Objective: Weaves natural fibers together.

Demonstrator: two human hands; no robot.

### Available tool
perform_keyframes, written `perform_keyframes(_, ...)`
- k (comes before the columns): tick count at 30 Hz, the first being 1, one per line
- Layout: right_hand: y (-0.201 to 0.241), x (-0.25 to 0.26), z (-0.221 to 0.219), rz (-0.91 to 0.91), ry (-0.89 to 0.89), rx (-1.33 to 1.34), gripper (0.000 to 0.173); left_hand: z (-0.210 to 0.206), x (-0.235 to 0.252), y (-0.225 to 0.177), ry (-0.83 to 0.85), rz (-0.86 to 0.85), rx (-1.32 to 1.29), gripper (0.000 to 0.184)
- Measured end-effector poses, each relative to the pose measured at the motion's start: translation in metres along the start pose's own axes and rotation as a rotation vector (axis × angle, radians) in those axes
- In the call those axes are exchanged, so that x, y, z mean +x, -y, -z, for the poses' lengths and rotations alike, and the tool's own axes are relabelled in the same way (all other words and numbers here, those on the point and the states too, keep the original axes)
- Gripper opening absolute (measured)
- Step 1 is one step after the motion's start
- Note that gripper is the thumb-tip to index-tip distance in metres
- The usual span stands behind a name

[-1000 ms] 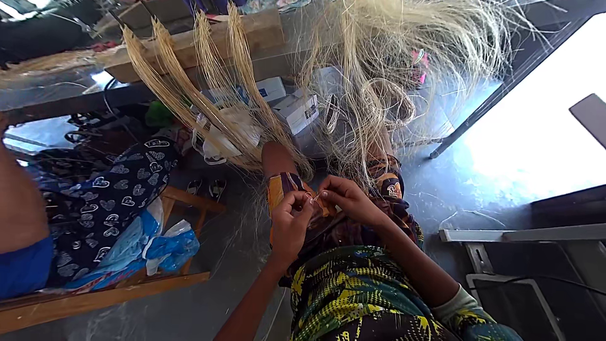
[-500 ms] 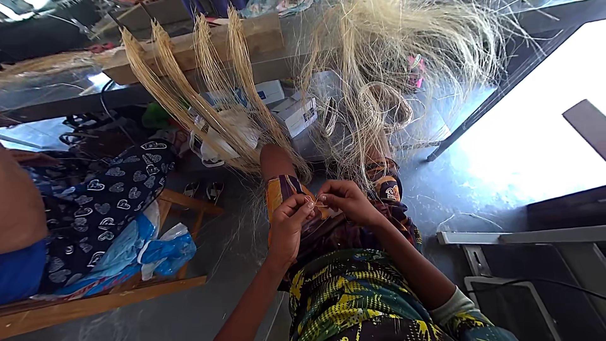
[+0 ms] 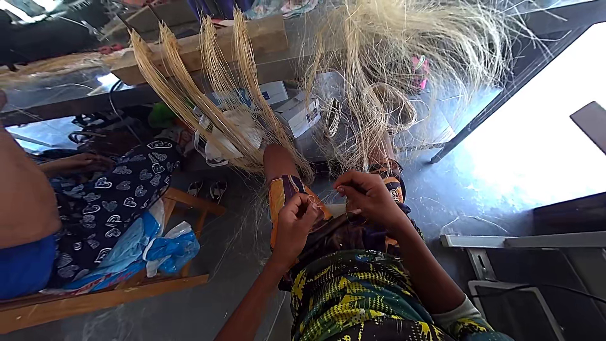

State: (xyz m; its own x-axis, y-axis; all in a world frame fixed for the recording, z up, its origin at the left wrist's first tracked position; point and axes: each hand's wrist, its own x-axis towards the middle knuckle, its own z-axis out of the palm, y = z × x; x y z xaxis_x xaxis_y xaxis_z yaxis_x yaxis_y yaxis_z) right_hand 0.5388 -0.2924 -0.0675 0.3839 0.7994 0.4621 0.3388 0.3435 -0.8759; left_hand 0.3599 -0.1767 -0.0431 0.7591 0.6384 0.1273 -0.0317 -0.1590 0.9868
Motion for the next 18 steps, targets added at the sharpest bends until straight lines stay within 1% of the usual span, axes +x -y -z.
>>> perform_keyframes(2, -0.003, 0.000, -0.001, -0.004, -0.031, -0.061, 0.015, 0.002, 0.001, -0.003, -0.008, -0.014, -0.048, 0.011)
perform_keyframes(4, -0.002, 0.001, -0.010, -0.056, -0.042, -0.029, 0.016, 0.001, 0.002, -0.005, -0.014, -0.022, -0.064, 0.012)
perform_keyframes(9, 0.009, 0.003, -0.036, -0.297, -0.093, 0.409, 0.016, -0.005, 0.001, -0.004, -0.039, 0.010, -0.053, 0.011)
perform_keyframes(11, 0.014, 0.003, -0.041, -0.342, -0.111, 0.495, 0.017, -0.008, 0.000, -0.003, -0.047, 0.011, -0.035, 0.011)
perform_keyframes(13, 0.017, 0.002, -0.045, -0.346, -0.118, 0.476, 0.016, -0.010, 0.000, -0.002, -0.068, 0.000, -0.015, 0.010)
perform_keyframes(18, 0.016, -0.004, -0.053, -0.256, -0.104, 0.246, 0.013, -0.014, 0.000, 0.002, -0.131, -0.040, 0.051, 0.008)
